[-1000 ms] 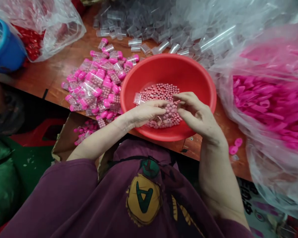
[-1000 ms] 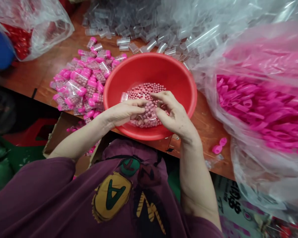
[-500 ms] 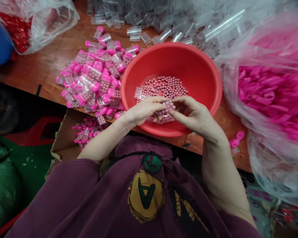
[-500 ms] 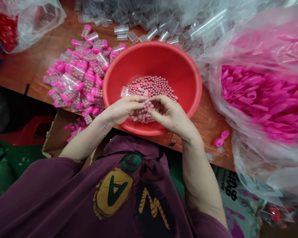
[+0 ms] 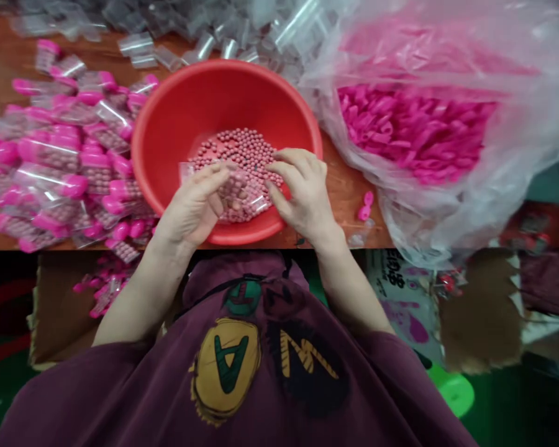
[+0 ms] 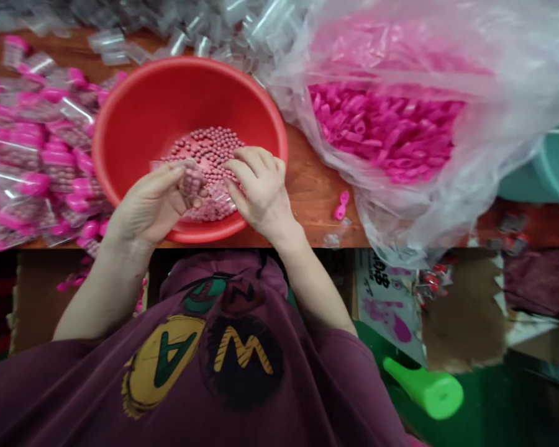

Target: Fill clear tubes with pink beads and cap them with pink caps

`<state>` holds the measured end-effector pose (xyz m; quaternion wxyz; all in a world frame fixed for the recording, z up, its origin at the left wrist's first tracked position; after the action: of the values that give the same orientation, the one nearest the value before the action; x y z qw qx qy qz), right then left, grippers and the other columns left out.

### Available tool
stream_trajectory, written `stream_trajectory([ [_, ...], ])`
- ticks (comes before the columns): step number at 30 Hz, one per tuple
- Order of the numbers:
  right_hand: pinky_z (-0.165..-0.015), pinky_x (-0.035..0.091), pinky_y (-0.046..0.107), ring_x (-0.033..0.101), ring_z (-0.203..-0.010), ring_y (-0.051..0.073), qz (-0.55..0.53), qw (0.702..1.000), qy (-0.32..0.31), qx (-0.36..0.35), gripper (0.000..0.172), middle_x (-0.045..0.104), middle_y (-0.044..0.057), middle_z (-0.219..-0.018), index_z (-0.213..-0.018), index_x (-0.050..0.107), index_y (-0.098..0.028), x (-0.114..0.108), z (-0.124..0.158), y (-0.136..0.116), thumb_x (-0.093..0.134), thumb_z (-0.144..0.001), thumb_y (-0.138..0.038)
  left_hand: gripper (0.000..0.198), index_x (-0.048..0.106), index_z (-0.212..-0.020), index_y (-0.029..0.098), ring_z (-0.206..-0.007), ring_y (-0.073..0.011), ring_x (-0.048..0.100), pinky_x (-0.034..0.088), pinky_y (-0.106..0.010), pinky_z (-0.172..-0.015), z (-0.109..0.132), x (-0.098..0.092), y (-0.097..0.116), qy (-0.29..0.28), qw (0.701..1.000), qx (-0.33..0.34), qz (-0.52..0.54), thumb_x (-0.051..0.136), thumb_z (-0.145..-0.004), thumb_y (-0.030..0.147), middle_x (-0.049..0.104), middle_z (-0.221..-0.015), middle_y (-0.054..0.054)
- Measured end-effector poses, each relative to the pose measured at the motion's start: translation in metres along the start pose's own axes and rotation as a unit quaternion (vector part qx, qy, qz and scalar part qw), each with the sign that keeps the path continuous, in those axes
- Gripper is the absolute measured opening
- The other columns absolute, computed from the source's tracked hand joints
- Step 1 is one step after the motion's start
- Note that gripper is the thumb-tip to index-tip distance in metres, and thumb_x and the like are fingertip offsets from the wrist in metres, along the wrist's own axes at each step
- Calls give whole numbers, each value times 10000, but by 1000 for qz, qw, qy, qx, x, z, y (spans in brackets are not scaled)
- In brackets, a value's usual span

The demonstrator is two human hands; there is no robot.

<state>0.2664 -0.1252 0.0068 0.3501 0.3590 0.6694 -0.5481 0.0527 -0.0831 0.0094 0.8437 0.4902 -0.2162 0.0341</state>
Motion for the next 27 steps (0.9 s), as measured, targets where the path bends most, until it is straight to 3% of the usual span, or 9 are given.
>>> stream_trajectory([
  [2,-1252,471,522,633,-1400,305,51,991,102,65,370,738,146,-1415,-1321,731,-256,-6,22,27,427,-1160,-390,196,767,-980,247,-786,-171,751,577,-251,-603,2,5,-3,11,1000,-18,0,809,-954,437,800,-919,-43],
  [4,-1210,511,507,653,-1317,309,93,963,170,186,380,742,190,-1309,-1279,733,-195,-14,49,67,423,-1142,-367,225,752,-935,239,-741,-160,737,566,-233,-575,3,10,-5,19,999,-32,4,817,-948,454,777,-852,-35],
  [7,-1198,493,689,644,-1325,424,145,902,157,374,365,689,279,-1361,-1253,730,-119,-19,91,129,620,-989,-346,243,744,-917,232,-724,-144,733,566,-218,-580,1,12,-6,28,999,-28,18,820,-956,460,751,-803,-18],
  [9,-1168,505,725,671,-1263,448,118,890,140,418,373,708,305,-1296,-1196,738,-92,-17,111,156,663,-920,-332,256,743,-919,238,-745,-147,746,580,-226,-607,-1,12,-7,29,999,-22,13,814,-969,479,756,-813,-17],
  [12,-1147,556,635,707,-1183,379,84,894,133,420,318,755,250,-1199,-1147,754,-129,-8,121,169,596,-936,-308,254,742,-941,244,-803,-163,764,606,-245,-663,-1,13,-7,25,1000,-14,-5,810,-971,487,774,-860,-26],
  [16,-989,656,487,739,-950,249,-134,896,206,369,394,801,132,-1164,-1263,760,-179,-1,96,149,633,-963,-401,136,745,-994,225,-840,-144,745,610,-236,-711,1,17,-8,-12,1000,-8,13,826,-916,301,785,-953,-22],
  [19,-970,675,436,755,-907,195,-336,881,207,260,420,830,48,-1163,-1309,792,-261,-5,59,112,758,-941,-460,129,751,-1005,196,-833,-117,724,599,-221,-729,3,21,-11,-46,997,-19,50,820,-896,204,782,-968,-23],
  [23,-928,704,421,788,-933,204,-400,893,174,109,436,845,17,-1125,-1285,827,-333,-10,13,47,915,-902,-521,224,754,-1074,165,-868,-132,734,586,-242,-749,0,21,-15,-47,994,-23,95,863,-887,221,799,-1008,-46],
  [27,-904,708,421,806,-916,222,-393,910,126,40,301,850,28,-1029,-1124,854,-301,-1,-16,-1,922,-930,-521,254,756,-1141,165,-853,-136,733,536,-243,-722,-4,15,-17,-31,994,-9,104,861,-917,224,808,-1040,-53],
])
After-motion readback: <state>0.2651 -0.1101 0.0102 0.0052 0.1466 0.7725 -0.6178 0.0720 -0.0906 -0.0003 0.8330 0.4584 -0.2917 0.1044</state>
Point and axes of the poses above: each hand's wrist, its own z-axis away from the middle knuckle, its own x-axis out of the palm, y = z × x, the point moved 1 cm from there along -z, towards the middle knuckle
